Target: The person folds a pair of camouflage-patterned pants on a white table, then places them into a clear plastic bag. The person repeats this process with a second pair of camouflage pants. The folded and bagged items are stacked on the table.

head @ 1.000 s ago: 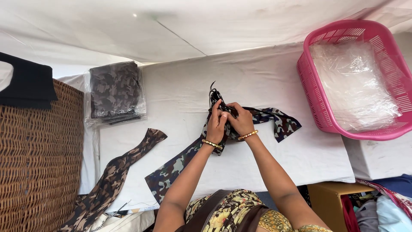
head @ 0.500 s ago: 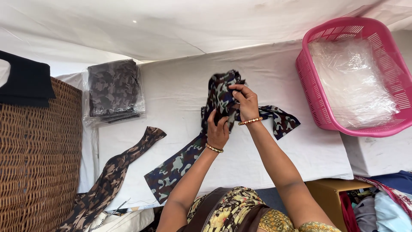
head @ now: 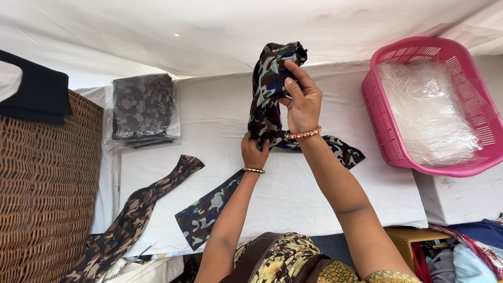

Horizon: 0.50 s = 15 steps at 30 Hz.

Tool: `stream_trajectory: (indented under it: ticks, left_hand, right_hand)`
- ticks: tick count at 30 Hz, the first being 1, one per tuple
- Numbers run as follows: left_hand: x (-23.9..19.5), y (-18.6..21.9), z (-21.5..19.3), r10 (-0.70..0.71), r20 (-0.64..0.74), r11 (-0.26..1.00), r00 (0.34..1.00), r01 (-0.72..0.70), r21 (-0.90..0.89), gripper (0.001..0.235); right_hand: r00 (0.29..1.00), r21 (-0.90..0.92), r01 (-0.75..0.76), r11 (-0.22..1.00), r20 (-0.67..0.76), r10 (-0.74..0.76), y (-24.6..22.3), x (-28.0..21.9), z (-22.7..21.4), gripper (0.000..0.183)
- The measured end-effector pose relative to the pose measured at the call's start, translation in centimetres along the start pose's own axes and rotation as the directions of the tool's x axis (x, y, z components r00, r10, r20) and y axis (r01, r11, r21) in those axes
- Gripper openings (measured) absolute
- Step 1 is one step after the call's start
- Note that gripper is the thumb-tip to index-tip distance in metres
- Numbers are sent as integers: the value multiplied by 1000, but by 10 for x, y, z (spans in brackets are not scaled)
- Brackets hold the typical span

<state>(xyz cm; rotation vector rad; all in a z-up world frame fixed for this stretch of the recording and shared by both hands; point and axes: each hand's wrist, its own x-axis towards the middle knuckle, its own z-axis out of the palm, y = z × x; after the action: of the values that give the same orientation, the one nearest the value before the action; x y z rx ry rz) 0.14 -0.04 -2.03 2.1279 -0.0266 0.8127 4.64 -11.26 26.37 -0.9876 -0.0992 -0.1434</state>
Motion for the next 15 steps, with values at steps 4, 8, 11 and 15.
stream_trajectory:
  ticks: [4,8,11,15]
  left_hand:
    - [-13,-9,1,-154,169,972,973,180,-152,29]
    - [3,35,-29,13,261,905,965,100,-414,26]
    - [14,25,-35,65,168,882,984,22,-470,19]
    - [72,14,-98,-272,-279,890,921,131,-437,25]
  right_hand:
    - [994,32,92,995,62,-94,-26,6,2,35]
    - [973,98,189,977,118,-200,-62,17,1,35]
    - [954,117,269,956,107,-281,-87,22,-5,35]
    - [909,136,381,915,128,-397,-108,21,-30,36]
